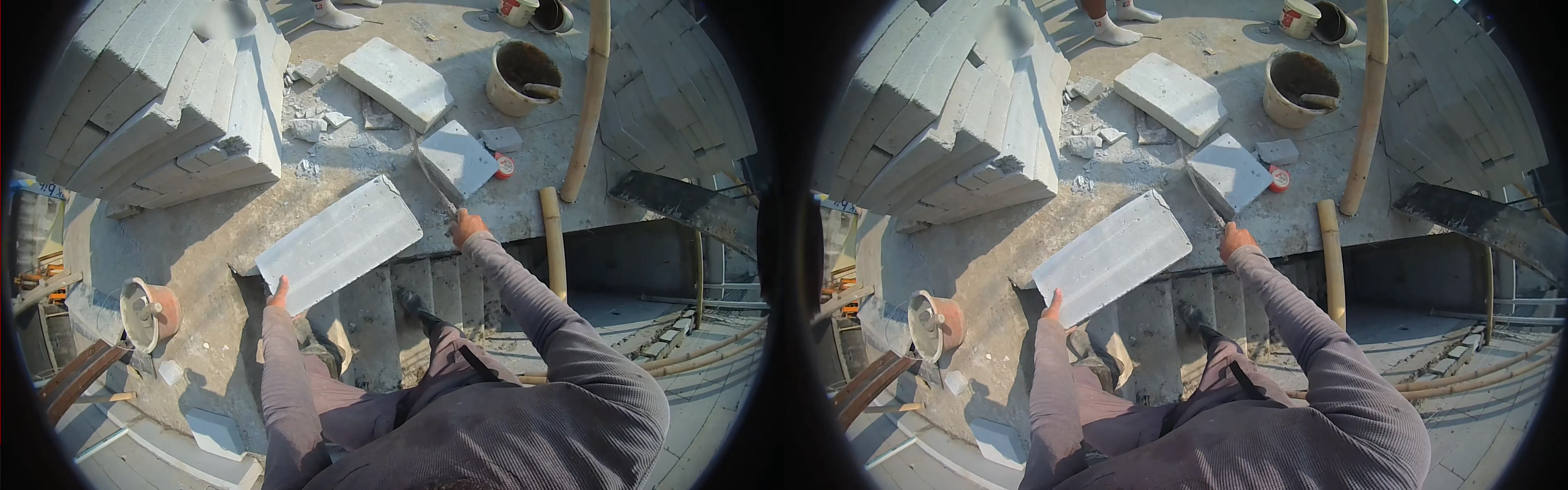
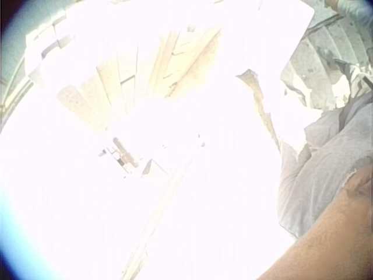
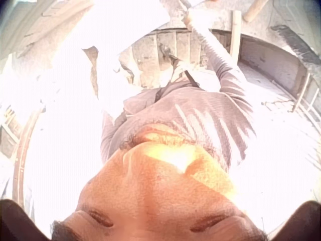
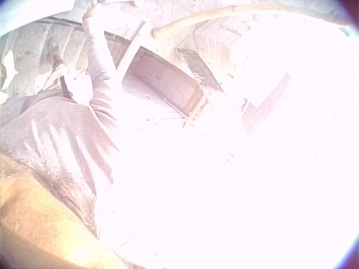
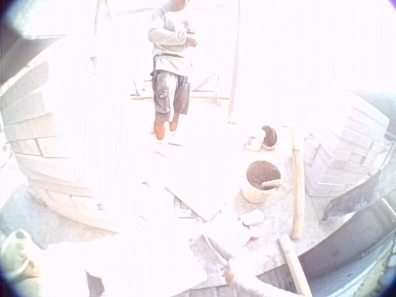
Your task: The recorder is measuring, cutting, and laying lightweight concrete blocks to build a wall or structure.
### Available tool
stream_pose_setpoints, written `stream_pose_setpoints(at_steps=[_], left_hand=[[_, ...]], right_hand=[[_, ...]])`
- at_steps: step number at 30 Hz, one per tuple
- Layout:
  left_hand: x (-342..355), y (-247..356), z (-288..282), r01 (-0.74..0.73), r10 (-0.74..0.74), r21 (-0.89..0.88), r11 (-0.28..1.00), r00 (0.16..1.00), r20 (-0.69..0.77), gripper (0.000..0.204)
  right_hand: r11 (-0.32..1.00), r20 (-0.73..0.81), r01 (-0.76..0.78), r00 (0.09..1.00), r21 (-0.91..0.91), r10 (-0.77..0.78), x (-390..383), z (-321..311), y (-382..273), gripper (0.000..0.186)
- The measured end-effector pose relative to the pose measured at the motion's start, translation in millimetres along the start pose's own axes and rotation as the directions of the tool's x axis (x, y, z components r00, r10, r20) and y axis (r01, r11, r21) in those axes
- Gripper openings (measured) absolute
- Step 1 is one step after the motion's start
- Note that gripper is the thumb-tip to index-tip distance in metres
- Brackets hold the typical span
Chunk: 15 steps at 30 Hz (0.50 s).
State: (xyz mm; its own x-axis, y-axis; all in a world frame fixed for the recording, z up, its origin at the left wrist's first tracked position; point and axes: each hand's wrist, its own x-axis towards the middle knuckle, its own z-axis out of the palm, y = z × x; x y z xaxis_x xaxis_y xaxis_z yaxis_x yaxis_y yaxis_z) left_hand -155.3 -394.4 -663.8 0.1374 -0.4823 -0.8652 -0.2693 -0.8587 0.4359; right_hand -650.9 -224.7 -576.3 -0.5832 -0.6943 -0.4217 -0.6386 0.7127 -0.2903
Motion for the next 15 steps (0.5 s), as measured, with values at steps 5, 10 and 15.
stream_pose_setpoints(at_steps=[5, 10, 15], left_hand=[[-1.7, -7.5, -4.2, -0.058, 0.057, -0.006, 0.998, 0.997, -0.044, 0.109], [-7.3, 8.0, 2.4, 0.0, 0.001, 0.022, 1.0, 0.998, -0.063, 0.103], [-8.4, 32.2, 20.3, 0.003, -0.003, 0.069, 0.998, 1.0, -0.007, 0.102]], right_hand=[[0.965, -0.111, 0.176, 0.981, 0.196, -0.156, -4.6, 29.2, -24.3, 0.032], [0.993, 0.227, 0.09, 0.968, 0.079, -0.106, 11.4, 46.4, -28.5, 0.04], [0.979, 0.105, 0.124, 0.984, 0.162, -0.142, -17.5, 71.9, 20.5, 0.036]])
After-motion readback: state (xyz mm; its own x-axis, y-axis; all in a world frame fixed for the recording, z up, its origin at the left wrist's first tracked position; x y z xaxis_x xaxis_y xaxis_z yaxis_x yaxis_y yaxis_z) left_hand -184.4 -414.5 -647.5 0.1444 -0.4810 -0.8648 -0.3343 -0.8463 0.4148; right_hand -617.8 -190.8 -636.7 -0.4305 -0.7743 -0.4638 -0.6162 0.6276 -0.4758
